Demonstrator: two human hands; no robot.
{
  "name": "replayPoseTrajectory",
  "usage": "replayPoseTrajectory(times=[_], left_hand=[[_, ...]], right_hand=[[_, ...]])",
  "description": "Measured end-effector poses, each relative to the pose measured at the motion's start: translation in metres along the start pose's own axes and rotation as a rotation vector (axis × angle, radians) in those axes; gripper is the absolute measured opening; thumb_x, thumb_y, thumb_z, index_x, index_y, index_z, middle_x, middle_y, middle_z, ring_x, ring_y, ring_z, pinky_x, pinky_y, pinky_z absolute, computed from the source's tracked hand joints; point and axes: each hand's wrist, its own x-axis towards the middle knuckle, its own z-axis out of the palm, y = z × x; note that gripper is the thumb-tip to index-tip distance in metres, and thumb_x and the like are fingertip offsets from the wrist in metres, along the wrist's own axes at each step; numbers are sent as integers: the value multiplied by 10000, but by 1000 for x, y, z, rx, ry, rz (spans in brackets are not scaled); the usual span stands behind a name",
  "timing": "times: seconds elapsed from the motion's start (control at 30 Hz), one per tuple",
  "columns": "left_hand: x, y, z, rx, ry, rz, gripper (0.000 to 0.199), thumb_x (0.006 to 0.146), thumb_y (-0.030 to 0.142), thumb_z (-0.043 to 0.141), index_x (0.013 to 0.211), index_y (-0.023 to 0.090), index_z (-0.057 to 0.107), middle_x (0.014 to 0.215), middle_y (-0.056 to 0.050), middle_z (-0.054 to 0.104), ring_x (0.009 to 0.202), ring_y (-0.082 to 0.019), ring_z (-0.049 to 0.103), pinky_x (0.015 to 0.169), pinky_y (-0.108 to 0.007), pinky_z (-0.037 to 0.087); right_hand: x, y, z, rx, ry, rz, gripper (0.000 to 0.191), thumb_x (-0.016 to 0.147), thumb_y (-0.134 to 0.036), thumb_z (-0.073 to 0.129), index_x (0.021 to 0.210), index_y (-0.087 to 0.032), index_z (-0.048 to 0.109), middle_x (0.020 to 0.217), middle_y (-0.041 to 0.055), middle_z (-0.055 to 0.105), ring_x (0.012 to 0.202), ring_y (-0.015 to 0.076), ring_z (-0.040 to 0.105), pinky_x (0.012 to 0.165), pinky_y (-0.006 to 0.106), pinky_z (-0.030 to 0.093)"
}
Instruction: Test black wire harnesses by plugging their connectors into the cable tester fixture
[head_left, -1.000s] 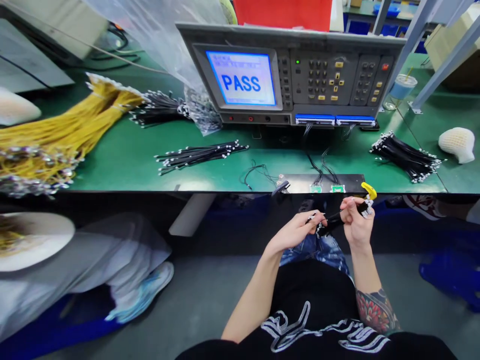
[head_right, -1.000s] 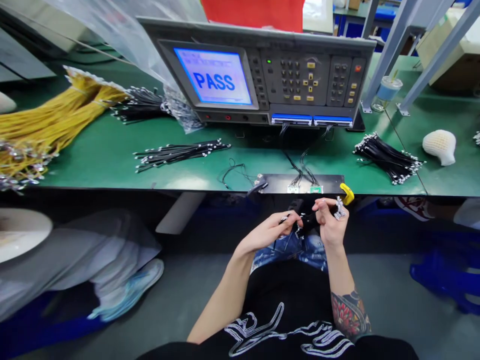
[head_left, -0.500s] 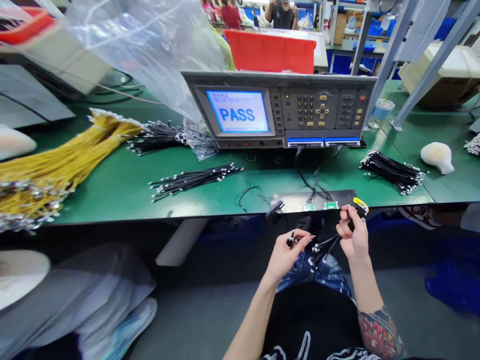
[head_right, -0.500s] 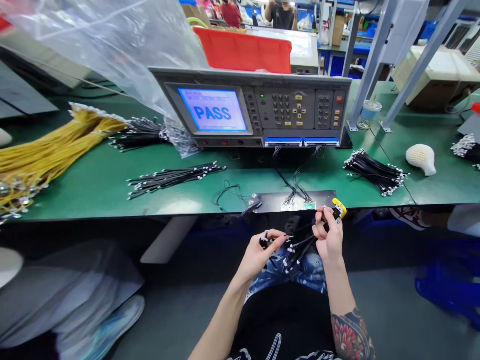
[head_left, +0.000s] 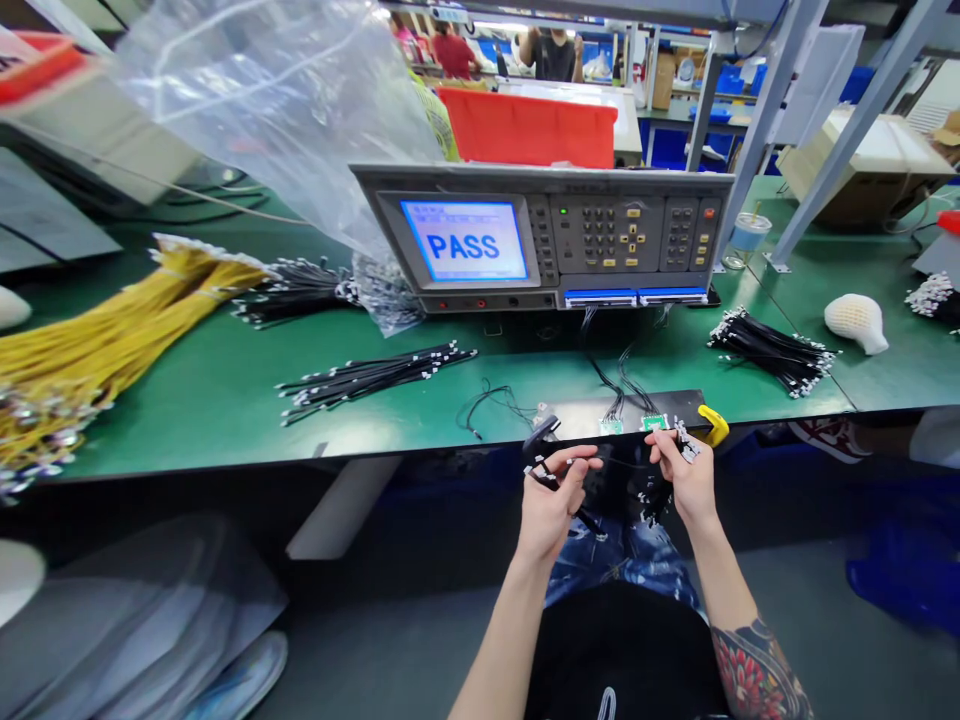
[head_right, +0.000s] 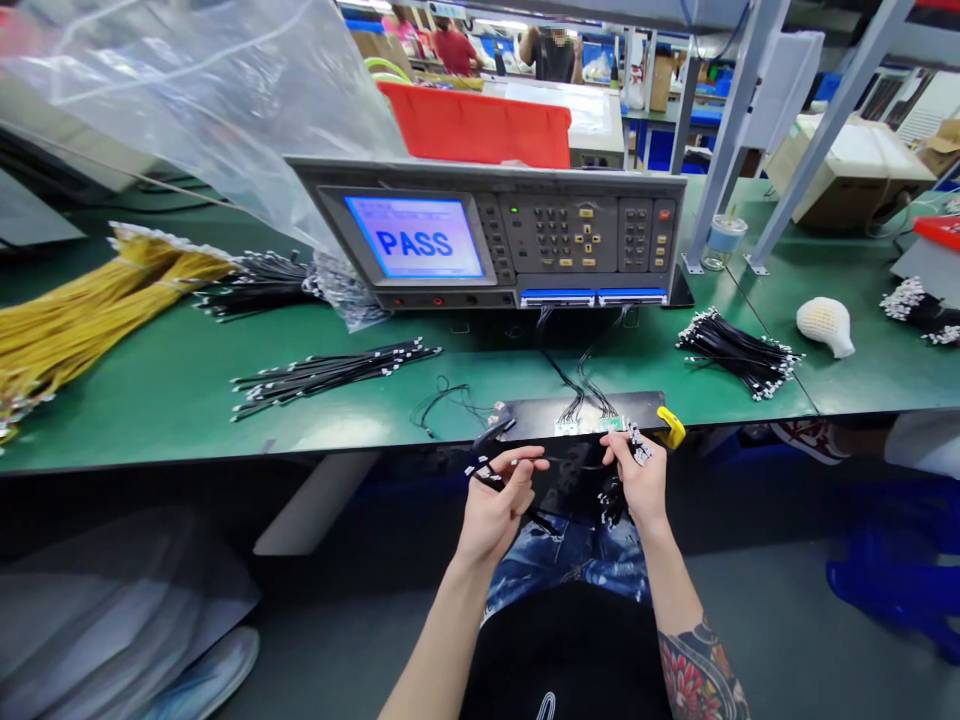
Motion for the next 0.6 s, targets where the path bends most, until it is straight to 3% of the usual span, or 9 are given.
replayPoseTrajectory(times=[0.13, 0.27, 0.37, 0.6], left_hand=[[0, 0, 11, -102, -102, -74, 576, 583, 643, 964, 779, 140, 762, 643, 10, 652, 388, 24, 172, 389, -188, 114], [-2, 0, 21, -78, -177, -110, 574, 658, 664, 914, 741, 134, 712, 727, -6, 677, 389, 34, 171, 398, -189, 110], [0, -2, 28, -19, -210, -120, 545, 717, 656, 862, 777, 133, 722, 670, -12, 678, 392, 10, 180, 403, -201, 117], [13, -15, 36, 135, -14, -6, 434, 745, 563, 806, 745, 129, 786, 538, 20, 593, 397, -39, 259, 433, -244, 129]], right_hand=[[-1, -5, 2, -5, 15, 2, 455, 784, -591, 829, 741, -141, 773, 549, 6, 628, 417, 64, 312, 422, 255, 187], [-2, -7, 9, -15, 66, 5, 452, 768, -589, 833, 711, -147, 763, 538, 8, 627, 420, 73, 326, 418, 252, 194], [-4, -6, 13, -22, 117, -18, 455, 782, -594, 822, 710, -149, 760, 549, 16, 643, 430, 86, 368, 425, 253, 238], [-4, 2, 9, 17, 88, -8, 435, 808, -568, 823, 785, -136, 786, 586, 26, 684, 410, 66, 309, 414, 249, 203]])
